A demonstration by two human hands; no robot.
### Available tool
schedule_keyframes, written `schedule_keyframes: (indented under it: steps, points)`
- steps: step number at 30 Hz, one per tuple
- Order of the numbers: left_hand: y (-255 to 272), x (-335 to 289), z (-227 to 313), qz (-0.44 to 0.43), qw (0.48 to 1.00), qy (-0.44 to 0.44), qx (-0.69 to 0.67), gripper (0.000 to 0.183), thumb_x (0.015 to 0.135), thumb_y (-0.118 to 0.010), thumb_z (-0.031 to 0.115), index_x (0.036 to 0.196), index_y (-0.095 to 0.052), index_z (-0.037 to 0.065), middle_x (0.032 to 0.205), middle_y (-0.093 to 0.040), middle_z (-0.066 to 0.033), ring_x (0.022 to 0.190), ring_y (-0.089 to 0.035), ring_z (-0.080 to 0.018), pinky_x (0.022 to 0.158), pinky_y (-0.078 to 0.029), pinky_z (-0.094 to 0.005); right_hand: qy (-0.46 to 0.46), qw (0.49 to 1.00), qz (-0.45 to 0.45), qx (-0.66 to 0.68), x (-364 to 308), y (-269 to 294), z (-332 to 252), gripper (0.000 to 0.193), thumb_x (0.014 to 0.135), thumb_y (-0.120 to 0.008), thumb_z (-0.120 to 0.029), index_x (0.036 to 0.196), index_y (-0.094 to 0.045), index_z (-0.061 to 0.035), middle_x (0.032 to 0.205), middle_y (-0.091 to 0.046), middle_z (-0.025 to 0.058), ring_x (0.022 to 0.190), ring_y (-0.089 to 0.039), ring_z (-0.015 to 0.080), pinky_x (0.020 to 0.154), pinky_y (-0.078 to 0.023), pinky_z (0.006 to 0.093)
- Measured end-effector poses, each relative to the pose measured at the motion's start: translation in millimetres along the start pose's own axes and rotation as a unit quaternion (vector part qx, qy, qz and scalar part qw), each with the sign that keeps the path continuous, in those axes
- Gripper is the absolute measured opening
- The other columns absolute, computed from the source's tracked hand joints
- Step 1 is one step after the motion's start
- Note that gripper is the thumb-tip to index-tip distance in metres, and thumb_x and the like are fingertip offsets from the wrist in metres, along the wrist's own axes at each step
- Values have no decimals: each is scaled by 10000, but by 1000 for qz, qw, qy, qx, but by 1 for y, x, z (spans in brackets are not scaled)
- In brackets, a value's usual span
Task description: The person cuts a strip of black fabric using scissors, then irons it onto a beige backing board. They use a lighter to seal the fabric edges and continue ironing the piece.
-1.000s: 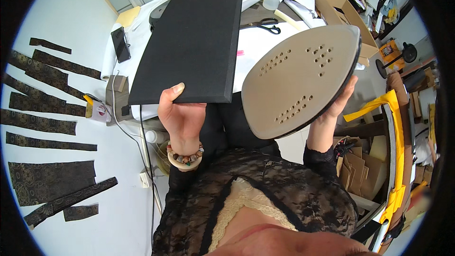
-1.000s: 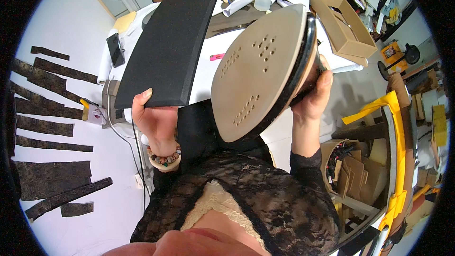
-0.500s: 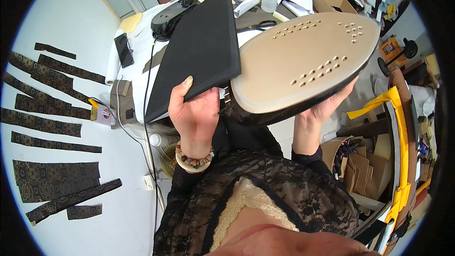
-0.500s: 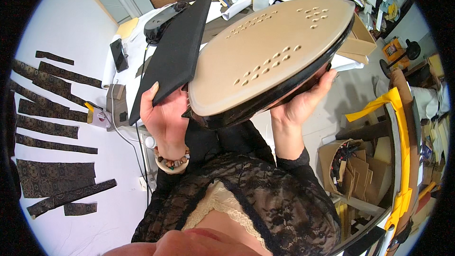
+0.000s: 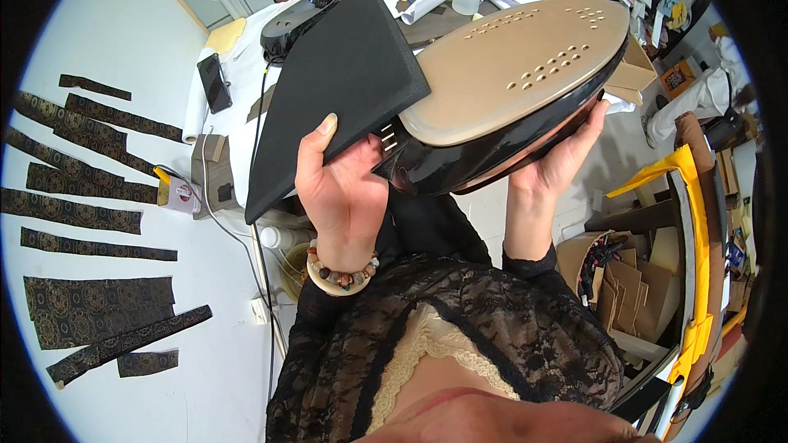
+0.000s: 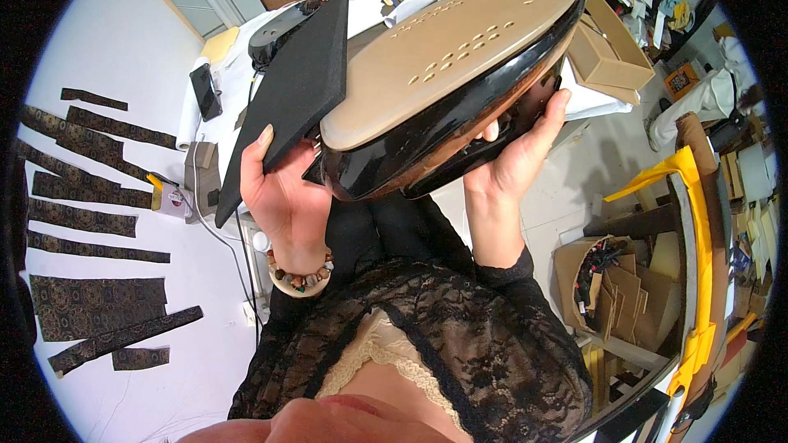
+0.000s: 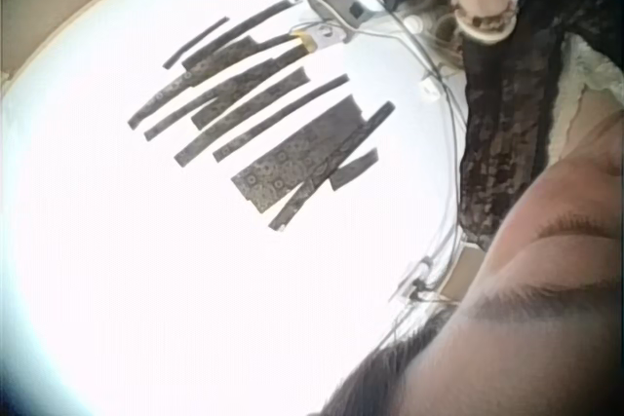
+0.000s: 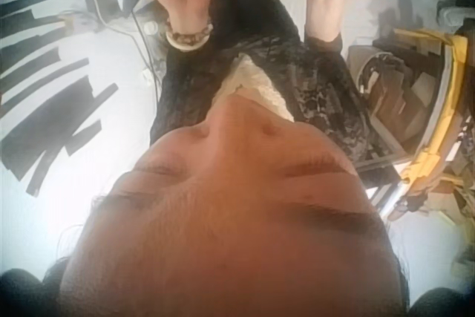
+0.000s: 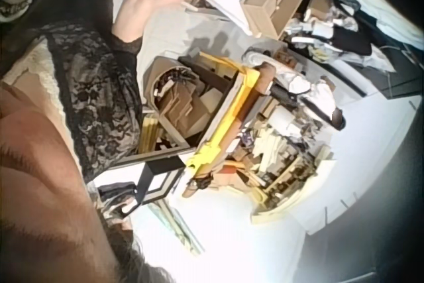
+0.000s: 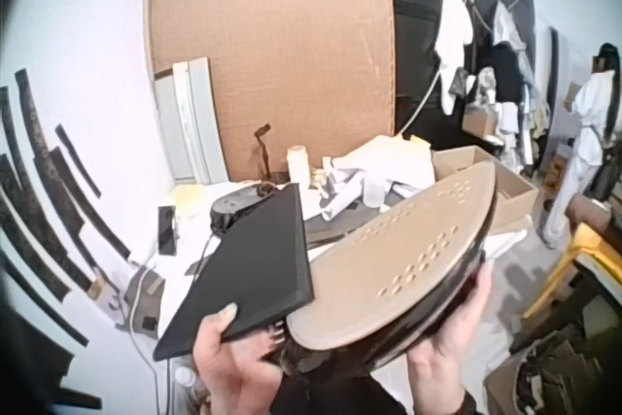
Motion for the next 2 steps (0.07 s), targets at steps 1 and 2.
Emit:
schedule_keyframes:
  steps: [1, 2]
  points:
    - [1, 0, -1, 8, 1000, 0, 5, 306, 856, -553, 184, 1106, -510, 13, 1104, -582, -88, 978, -550, -187, 845, -424, -322, -10, 1000, -5, 7, 0, -1, 2, 466, 949, -414, -521, 1074, -574, -103, 837, -625, 15, 503, -455, 86, 412, -334, 215]
    - [0, 1, -1, 17, 1000, 1, 11, 340, 856, -559, 197, 1135, -497, 12, 1115, -576, -92, 992, -543, -186, 865, -412, -323, -10, 1000, -5, 5, 0, -1, 2, 466, 949, -414, -521, 1074, -574, -103, 837, -625, 15, 503, -455, 86, 412, -334, 215]
Point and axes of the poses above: each hand's wrist, its own x-axis towards the middle knuckle, its own y-axis out of the back of the hand, z = x × y, the point moved 9 cm from there along x, towards the middle knuckle
